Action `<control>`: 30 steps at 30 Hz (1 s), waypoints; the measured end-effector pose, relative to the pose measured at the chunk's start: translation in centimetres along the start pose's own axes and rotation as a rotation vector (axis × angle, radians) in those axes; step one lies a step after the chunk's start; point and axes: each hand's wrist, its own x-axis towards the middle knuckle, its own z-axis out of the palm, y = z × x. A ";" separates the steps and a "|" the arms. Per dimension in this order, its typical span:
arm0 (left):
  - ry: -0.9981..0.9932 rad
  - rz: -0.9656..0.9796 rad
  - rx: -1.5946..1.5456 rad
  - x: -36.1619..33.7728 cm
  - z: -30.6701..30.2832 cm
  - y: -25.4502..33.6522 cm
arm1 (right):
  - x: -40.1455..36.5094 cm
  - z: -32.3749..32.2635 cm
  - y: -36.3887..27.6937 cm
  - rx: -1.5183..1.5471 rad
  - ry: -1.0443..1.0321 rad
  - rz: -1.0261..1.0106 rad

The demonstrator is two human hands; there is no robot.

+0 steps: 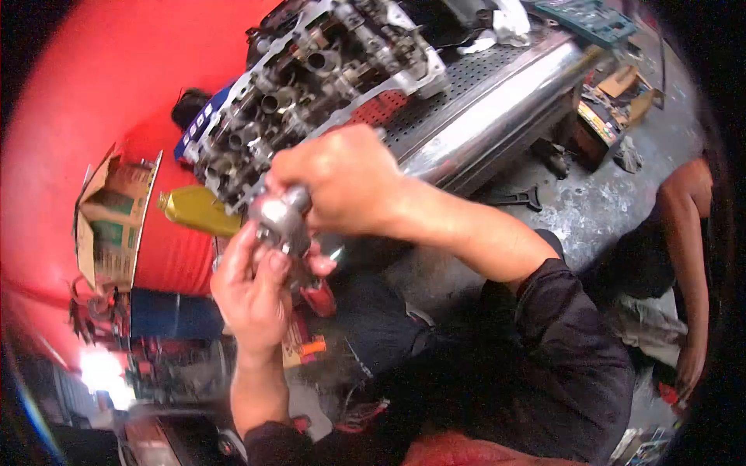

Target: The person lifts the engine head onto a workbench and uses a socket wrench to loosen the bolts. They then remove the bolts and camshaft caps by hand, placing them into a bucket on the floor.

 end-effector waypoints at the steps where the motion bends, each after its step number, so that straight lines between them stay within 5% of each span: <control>1: 0.039 -0.043 0.013 0.2 -0.2 -0.1 | 0.0 0.2 0.5 0.005 -0.015 0.000; 10: -0.023 -0.232 -0.538 2.7 1.1 -2.1 | -1.5 1.8 4.6 0.198 -0.019 0.117; 14: -0.101 -0.229 -0.324 3.2 1.2 -0.8 | -1.4 1.8 5.3 0.294 0.007 0.074; 18: -0.022 -0.276 -0.182 3.8 1.5 -0.2 | -1.5 1.6 5.1 0.052 0.101 0.029; 22: -0.012 -0.120 0.105 2.8 3.4 -1.3 | -1.8 2.8 5.8 0.017 0.197 -0.032; 27: -0.405 0.457 1.521 6.1 -1.2 3.9 | -2.3 3.1 3.4 0.155 -0.221 0.022; 28: -0.501 0.681 1.522 7.0 -1.0 4.7 | -2.3 3.3 3.0 0.183 -0.272 0.016; 30: -0.414 0.701 1.443 6.7 -1.1 4.0 | -2.2 3.1 2.5 0.245 -0.276 -0.018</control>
